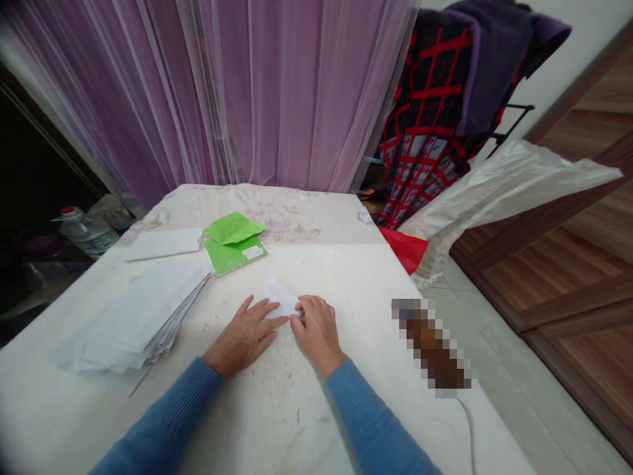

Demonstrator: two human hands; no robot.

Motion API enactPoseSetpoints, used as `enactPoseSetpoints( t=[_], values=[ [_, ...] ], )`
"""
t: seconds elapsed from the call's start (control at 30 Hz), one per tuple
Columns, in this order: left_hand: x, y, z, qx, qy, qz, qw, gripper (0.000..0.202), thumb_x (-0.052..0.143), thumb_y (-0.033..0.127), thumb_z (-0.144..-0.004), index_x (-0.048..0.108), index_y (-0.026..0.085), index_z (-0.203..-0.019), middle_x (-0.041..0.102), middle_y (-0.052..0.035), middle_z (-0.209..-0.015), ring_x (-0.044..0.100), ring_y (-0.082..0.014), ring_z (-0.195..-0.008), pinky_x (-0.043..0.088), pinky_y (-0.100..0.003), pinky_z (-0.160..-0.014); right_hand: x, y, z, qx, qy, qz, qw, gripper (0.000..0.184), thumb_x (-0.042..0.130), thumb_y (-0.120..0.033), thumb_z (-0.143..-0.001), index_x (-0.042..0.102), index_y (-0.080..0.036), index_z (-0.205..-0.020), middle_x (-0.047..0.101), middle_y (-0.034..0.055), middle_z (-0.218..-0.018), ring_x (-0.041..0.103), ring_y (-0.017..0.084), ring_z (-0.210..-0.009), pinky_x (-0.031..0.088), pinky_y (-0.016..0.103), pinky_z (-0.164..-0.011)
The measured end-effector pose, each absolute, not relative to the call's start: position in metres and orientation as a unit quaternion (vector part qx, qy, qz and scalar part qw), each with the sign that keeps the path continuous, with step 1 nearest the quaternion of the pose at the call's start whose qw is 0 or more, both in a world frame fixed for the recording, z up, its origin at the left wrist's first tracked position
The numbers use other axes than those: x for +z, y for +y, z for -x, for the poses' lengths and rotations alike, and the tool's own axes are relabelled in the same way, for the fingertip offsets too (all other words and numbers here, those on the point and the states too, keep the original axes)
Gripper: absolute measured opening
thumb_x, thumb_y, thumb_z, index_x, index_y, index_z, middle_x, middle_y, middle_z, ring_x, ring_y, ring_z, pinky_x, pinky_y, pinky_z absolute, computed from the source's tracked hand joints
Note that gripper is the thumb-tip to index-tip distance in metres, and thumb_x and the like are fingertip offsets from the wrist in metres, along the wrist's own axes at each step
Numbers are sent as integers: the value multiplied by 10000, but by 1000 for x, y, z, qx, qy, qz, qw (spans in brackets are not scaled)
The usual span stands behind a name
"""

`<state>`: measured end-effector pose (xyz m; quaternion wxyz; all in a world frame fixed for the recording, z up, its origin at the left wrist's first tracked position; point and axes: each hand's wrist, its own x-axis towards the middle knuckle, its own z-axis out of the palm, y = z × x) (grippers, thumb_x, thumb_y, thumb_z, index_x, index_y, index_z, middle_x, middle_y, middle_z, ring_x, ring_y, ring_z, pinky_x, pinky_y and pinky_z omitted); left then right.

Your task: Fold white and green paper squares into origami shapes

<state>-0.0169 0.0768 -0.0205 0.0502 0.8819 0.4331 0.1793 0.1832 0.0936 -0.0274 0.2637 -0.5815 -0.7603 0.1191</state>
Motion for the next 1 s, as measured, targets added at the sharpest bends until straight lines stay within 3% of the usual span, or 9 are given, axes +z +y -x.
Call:
enactPoseSetpoints(
  t=[0.1,0.2,0.4,0.7,1.0],
  values=[
    [-19,75,15,176,440,-880,46,345,545,312,-903,621,320,-1240,554,-94,-1367,483,-285,-1287,214,-600,-1139,-28,94,-180,117,-742,600,274,274,563,-239,-796,574,-209,-1068,647,74,-1120,546,238,-1086,379,371,-932],
    [-17,74,14,177,447,-876,48,347,553,341,-898,618,318,-1238,553,-100,-1365,492,-279,-1277,188,-608,-1143,-31,95,-179,104,-733,613,277,389,579,-277,-788,544,-199,-1167,606,94,-1227,488,264,-1199,342,411,-1003],
    [-16,76,15,190,446,-873,53,312,532,340,-912,638,283,-1200,570,-116,-1343,511,-247,-1266,142,-583,-1167,-37,97,-183,107,-725,630,257,484,590,-274,-783,535,-216,-1260,524,97,-1376,389,285,-1324,306,450,-1059],
    [-18,78,17,192,446,-872,66,310,544,306,-900,638,288,-1195,578,-122,-1319,512,-249,-1262,202,-605,-1138,-44,98,-186,84,-756,579,291,286,600,-216,-800,702,-264,-1062,615,65,-1280,488,283,-1246,377,456,-993],
    [-16,76,19,205,448,-868,65,323,597,287,-852,650,254,-1168,621,-109,-1193,574,-253,-1142,271,-591,-1114,-43,90,-184,48,-801,512,307,321,561,-109,-800,734,-275,-1013,643,60,-1226,530,256,-1178,405,430,-958]
  ],
)
